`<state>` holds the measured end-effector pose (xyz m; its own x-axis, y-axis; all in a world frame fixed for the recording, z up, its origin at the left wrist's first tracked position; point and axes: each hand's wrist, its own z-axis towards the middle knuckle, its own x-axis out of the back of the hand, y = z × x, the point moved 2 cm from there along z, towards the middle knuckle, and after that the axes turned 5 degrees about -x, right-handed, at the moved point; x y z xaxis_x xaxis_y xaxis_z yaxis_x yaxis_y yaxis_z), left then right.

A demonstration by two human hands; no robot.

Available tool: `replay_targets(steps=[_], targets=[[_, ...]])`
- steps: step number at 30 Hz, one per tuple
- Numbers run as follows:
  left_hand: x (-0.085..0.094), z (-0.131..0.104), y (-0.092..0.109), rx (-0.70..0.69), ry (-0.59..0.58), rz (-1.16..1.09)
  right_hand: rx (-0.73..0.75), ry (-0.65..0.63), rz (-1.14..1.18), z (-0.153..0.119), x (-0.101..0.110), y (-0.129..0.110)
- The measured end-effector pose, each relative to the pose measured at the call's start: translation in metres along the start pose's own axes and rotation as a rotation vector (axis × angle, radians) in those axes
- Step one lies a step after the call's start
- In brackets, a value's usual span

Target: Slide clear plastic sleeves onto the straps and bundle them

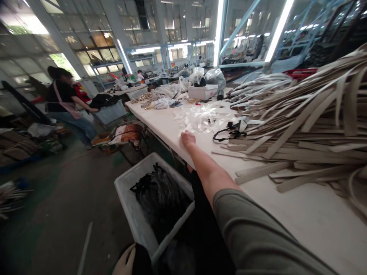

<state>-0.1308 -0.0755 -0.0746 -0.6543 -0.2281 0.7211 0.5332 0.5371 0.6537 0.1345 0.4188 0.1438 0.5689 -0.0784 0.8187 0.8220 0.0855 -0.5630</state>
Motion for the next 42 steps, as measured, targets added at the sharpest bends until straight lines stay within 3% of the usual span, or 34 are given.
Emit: replay_targets(steps=[4,9,14,17,20,23,27,29,31,33,36,40,42], targets=[[0.0,-0.004,-0.002,0.044,-0.035,-0.004,-0.095,0.054,0.179,-0.009,0.007,0.011],[-0.001,-0.008,-0.003,-0.015,-0.023,-0.029,-0.216,0.165,0.507,-0.044,0.048,0.045],[-0.002,-0.01,-0.005,-0.03,0.004,-0.014,-0.267,0.267,0.824,-0.101,0.102,0.085],[-0.005,-0.011,0.005,-0.103,-0.014,-0.023,-0.227,0.311,0.931,-0.15,0.127,0.105],[-0.012,-0.017,0.043,-0.186,-0.085,-0.144,-0.079,0.373,0.81,-0.212,0.139,0.114],[-0.025,-0.033,0.11,-0.175,-0.216,-0.457,0.183,0.371,0.512,-0.279,0.135,0.103],[-0.056,-0.064,0.213,0.01,-0.689,-0.911,0.475,0.169,0.384,-0.348,0.11,0.075],[-0.068,-0.073,0.254,0.082,-0.864,-1.086,0.559,0.074,0.337,-0.368,0.097,0.069],[-0.075,-0.075,0.283,0.164,-0.943,-1.251,0.614,0.028,0.289,-0.38,0.088,0.07],[-0.076,-0.072,0.301,0.249,-0.945,-1.385,0.646,0.009,0.254,-0.387,0.082,0.076],[-0.071,-0.066,0.311,0.348,-0.902,-1.463,0.691,-0.029,0.213,-0.397,0.075,0.087],[-0.058,-0.066,0.306,0.375,-0.777,-1.437,0.722,-0.15,0.279,-0.41,0.07,0.089],[-0.051,-0.067,0.299,0.336,-0.718,-1.424,0.635,-0.211,0.39,-0.411,0.069,0.088]])
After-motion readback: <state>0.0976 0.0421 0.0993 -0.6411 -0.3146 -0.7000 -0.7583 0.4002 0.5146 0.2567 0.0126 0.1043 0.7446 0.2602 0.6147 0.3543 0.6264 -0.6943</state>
